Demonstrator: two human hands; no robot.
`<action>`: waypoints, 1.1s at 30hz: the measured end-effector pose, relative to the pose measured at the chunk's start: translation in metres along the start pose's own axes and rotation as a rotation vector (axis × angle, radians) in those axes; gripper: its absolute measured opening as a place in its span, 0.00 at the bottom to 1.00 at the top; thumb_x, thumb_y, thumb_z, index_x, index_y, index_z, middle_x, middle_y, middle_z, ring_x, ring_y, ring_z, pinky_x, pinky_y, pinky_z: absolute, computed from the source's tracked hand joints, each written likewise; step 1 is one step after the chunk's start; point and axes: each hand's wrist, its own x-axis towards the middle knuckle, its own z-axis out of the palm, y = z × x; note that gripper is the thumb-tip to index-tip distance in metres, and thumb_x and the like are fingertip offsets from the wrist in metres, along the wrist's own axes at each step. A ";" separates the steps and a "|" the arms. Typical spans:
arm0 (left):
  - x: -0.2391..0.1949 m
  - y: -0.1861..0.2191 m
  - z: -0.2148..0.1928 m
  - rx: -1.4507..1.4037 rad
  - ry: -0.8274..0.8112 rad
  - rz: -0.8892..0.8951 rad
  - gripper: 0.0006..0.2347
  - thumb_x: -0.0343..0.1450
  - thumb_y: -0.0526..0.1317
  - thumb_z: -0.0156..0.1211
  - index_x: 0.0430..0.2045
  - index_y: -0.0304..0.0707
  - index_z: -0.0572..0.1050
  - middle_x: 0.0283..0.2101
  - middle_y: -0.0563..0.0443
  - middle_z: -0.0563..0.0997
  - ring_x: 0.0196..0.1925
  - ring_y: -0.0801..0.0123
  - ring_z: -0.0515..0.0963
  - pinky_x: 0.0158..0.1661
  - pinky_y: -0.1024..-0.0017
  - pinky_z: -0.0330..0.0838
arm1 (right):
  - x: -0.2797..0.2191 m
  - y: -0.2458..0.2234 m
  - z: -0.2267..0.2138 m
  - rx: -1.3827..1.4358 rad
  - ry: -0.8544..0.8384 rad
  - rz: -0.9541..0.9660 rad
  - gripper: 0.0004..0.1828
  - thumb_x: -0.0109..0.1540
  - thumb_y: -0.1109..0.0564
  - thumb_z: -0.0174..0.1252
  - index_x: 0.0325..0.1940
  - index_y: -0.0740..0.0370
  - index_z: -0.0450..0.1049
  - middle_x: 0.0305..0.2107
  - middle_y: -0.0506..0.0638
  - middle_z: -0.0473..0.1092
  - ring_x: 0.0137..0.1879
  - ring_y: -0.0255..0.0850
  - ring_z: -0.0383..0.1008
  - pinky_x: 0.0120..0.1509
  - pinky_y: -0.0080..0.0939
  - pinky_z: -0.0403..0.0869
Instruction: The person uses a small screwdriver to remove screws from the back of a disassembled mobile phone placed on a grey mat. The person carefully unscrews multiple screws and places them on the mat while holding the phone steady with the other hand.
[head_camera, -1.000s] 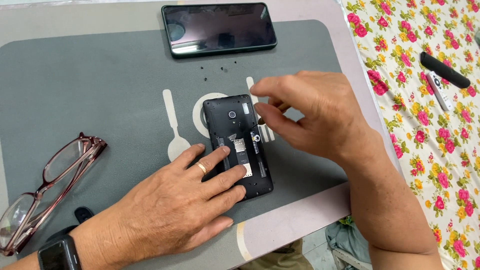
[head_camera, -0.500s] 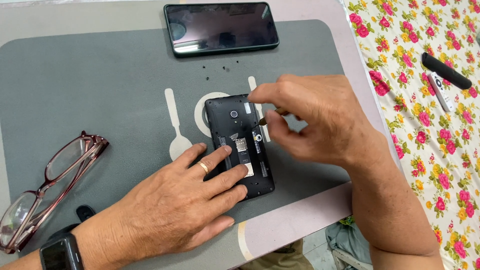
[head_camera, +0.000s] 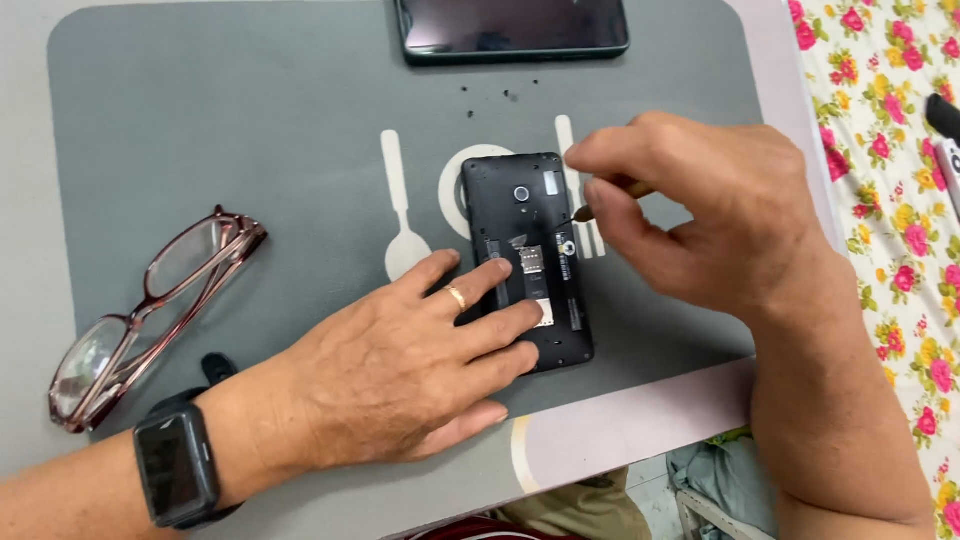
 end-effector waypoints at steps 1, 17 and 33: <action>-0.001 0.000 0.000 0.000 -0.001 -0.002 0.22 0.71 0.55 0.71 0.52 0.42 0.77 0.62 0.46 0.78 0.65 0.37 0.77 0.58 0.43 0.72 | -0.001 0.000 0.001 0.002 0.000 -0.001 0.11 0.72 0.75 0.60 0.54 0.65 0.78 0.38 0.50 0.77 0.34 0.42 0.71 0.39 0.43 0.68; 0.000 0.001 0.000 0.015 -0.017 0.000 0.23 0.71 0.56 0.70 0.54 0.43 0.77 0.63 0.46 0.78 0.66 0.38 0.76 0.59 0.43 0.72 | -0.001 0.003 -0.006 0.005 -0.017 0.050 0.14 0.70 0.73 0.68 0.58 0.66 0.78 0.36 0.50 0.79 0.41 0.43 0.80 0.49 0.45 0.75; 0.000 0.000 0.002 0.009 -0.016 0.001 0.23 0.71 0.56 0.69 0.55 0.42 0.77 0.64 0.45 0.78 0.66 0.37 0.77 0.59 0.41 0.72 | 0.002 0.001 -0.007 -0.023 -0.042 0.034 0.15 0.68 0.72 0.62 0.56 0.60 0.78 0.28 0.45 0.72 0.30 0.41 0.70 0.39 0.45 0.69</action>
